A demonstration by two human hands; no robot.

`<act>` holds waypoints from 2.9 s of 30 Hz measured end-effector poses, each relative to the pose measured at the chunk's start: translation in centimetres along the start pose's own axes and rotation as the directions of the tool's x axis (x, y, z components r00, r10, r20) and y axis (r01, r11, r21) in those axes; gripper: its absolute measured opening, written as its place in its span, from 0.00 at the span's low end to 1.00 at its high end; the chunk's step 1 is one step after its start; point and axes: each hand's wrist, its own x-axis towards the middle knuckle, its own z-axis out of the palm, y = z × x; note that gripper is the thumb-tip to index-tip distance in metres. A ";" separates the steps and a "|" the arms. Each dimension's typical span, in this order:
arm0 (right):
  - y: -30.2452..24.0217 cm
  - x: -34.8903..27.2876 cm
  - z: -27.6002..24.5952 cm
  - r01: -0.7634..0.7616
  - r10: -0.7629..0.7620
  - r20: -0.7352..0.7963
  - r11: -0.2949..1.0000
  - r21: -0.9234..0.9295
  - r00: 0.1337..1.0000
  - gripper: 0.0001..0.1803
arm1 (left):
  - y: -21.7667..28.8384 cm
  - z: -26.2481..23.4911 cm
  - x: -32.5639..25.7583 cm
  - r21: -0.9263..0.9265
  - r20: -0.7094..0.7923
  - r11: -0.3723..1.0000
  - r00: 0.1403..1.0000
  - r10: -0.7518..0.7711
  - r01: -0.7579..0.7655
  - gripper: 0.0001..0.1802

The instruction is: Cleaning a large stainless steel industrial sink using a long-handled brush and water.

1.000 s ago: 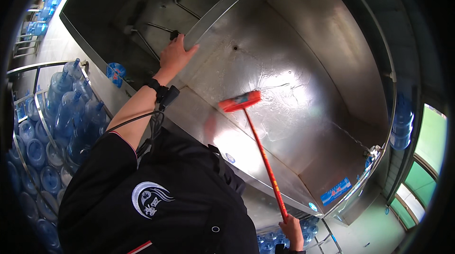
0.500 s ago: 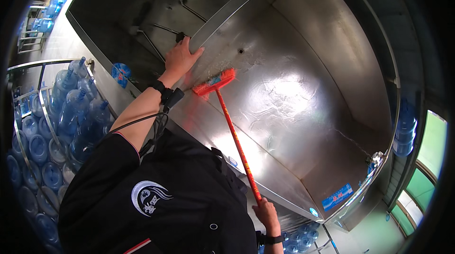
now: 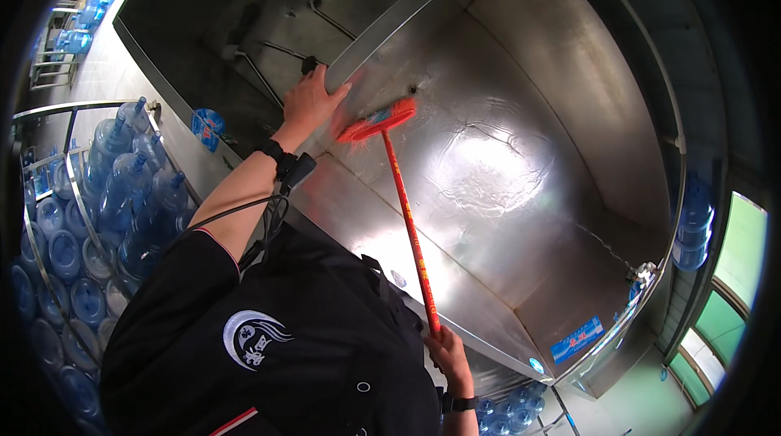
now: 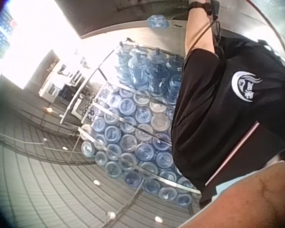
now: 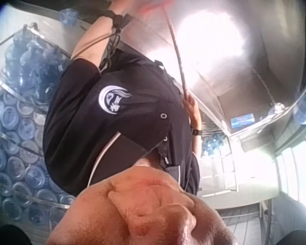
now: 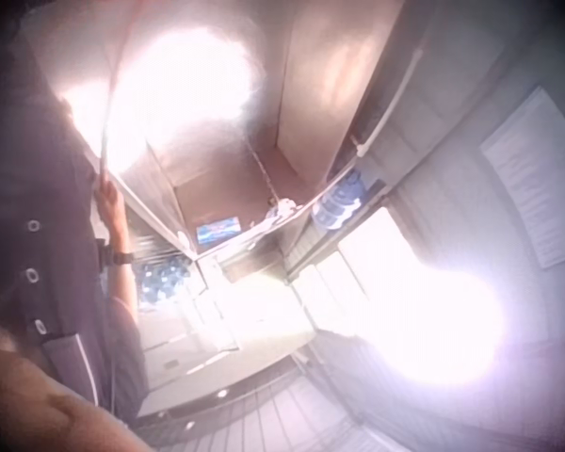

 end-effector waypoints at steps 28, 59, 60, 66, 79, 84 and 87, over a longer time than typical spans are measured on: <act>-0.1 -6.0 -4.4 -0.233 0.193 -0.184 0.944 -0.232 0.964 0.10 | 0.4 0.1 0.2 -0.002 0.027 1.000 1.000 0.001 -0.001 0.32; 3.0 -11.3 -1.8 -0.171 0.362 -0.107 0.654 0.737 0.926 0.05 | 0.4 0.3 0.2 0.073 0.082 0.996 0.995 -0.056 0.050 0.36; 3.6 -11.9 -2.2 -0.167 0.362 -0.109 0.650 0.741 0.926 0.05 | 0.3 0.4 0.3 0.073 0.083 0.996 0.995 -0.049 0.043 0.36; 7.3 -10.1 -4.3 -0.187 0.464 -0.008 0.375 0.908 0.886 0.06 | 0.7 0.6 0.4 0.116 0.101 0.992 0.993 -0.066 0.055 0.37; 3.1 10.2 -18.9 -0.107 0.223 -0.297 0.926 0.362 0.928 0.06 | 0.5 0.5 0.3 0.127 0.040 0.990 0.997 -0.066 0.060 0.33; -2.2 13.0 -21.9 -0.097 0.196 -0.338 0.953 0.289 0.921 0.06 | -0.5 0.7 0.1 0.144 0.024 0.989 0.999 -0.042 0.039 0.33; -1.9 11.6 -21.2 0.115 0.049 -0.324 0.875 0.469 0.945 0.07 | 0.4 0.7 0.2 0.134 0.059 0.990 0.997 -0.058 0.050 0.33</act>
